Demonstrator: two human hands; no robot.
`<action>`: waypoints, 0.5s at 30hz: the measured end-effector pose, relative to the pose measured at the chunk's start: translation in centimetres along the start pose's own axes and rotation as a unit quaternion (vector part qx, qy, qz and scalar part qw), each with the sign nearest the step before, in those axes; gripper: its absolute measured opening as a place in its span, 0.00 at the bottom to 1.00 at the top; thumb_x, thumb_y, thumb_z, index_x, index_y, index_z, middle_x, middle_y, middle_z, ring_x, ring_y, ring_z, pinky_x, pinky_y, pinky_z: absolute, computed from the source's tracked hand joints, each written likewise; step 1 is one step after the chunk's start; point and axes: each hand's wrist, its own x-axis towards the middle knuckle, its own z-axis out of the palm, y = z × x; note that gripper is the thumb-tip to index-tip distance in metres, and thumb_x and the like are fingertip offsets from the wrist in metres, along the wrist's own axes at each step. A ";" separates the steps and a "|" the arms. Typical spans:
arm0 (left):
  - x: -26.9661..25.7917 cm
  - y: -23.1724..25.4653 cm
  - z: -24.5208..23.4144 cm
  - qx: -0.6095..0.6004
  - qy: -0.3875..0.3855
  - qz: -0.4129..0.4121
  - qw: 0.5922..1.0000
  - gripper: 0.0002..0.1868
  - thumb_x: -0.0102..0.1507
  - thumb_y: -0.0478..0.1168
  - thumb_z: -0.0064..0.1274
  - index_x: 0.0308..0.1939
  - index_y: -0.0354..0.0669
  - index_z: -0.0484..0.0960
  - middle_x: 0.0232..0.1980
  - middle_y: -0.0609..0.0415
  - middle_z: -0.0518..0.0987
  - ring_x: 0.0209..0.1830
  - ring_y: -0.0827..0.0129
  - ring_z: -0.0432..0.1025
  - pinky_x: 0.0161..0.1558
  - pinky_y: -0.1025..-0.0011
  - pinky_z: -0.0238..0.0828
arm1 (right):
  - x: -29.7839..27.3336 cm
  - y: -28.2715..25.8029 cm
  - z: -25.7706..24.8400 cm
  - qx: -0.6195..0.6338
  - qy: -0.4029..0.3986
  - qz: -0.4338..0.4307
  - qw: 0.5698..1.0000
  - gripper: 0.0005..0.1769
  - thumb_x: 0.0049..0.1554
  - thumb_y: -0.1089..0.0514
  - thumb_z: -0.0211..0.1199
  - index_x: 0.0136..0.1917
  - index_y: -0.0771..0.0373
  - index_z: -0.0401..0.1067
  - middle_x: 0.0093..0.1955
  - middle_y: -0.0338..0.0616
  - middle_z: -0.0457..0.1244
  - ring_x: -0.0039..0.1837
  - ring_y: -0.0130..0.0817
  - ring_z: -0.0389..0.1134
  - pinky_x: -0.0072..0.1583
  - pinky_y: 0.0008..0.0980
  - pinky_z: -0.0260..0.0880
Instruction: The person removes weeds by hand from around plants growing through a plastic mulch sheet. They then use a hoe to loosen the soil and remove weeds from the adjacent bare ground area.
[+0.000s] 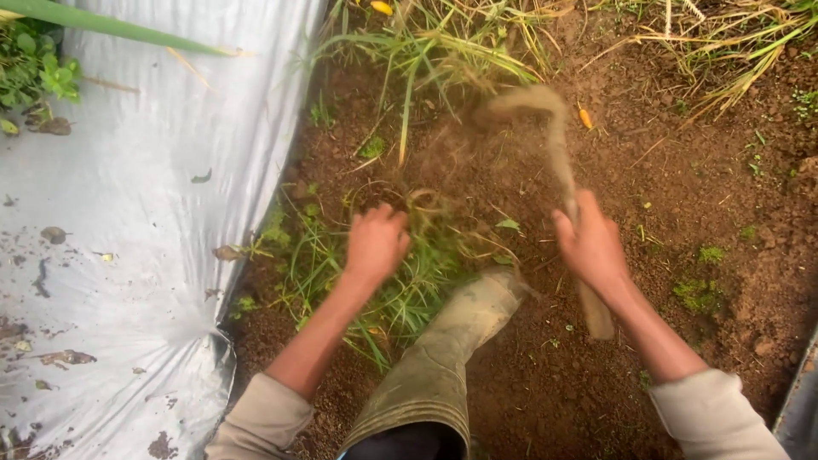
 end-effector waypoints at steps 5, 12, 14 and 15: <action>-1.9 -2.1 -3.3 0.094 0.014 -0.077 0.992 0.13 0.57 0.39 0.58 0.45 0.46 0.86 0.41 0.51 0.78 0.39 0.57 0.76 0.42 0.57 0.71 | -2.9 6.1 -3.0 0.035 0.020 0.118 0.992 0.13 0.66 0.59 0.52 0.59 0.71 0.63 0.25 0.57 0.60 0.22 0.47 0.61 0.27 0.45 0.65; -3.0 1.4 -11.9 0.081 -0.014 -0.179 0.980 0.14 0.65 0.48 0.49 0.51 0.48 0.81 0.50 0.53 0.78 0.51 0.59 0.73 0.58 0.56 0.68 | -5.9 5.8 -5.7 0.149 0.024 0.180 0.972 0.06 0.70 0.61 0.47 0.49 0.62 0.59 0.35 0.43 0.57 0.30 0.33 0.56 0.31 0.33 0.61; -2.9 2.8 -12.6 0.068 0.119 -0.115 0.984 0.20 0.63 0.47 0.50 0.57 0.44 0.80 0.51 0.52 0.77 0.52 0.59 0.70 0.57 0.55 0.63 | -5.9 5.7 -5.6 0.162 0.041 0.168 0.971 0.05 0.70 0.62 0.48 0.50 0.62 0.59 0.35 0.43 0.57 0.29 0.33 0.56 0.29 0.32 0.60; -2.4 4.3 -13.5 0.027 0.142 -0.064 0.987 0.19 0.63 0.44 0.49 0.56 0.42 0.79 0.51 0.51 0.78 0.53 0.60 0.70 0.56 0.56 0.64 | -5.8 5.6 -5.4 0.158 0.047 0.150 0.975 0.04 0.70 0.63 0.48 0.50 0.61 0.60 0.34 0.42 0.58 0.29 0.31 0.56 0.29 0.30 0.61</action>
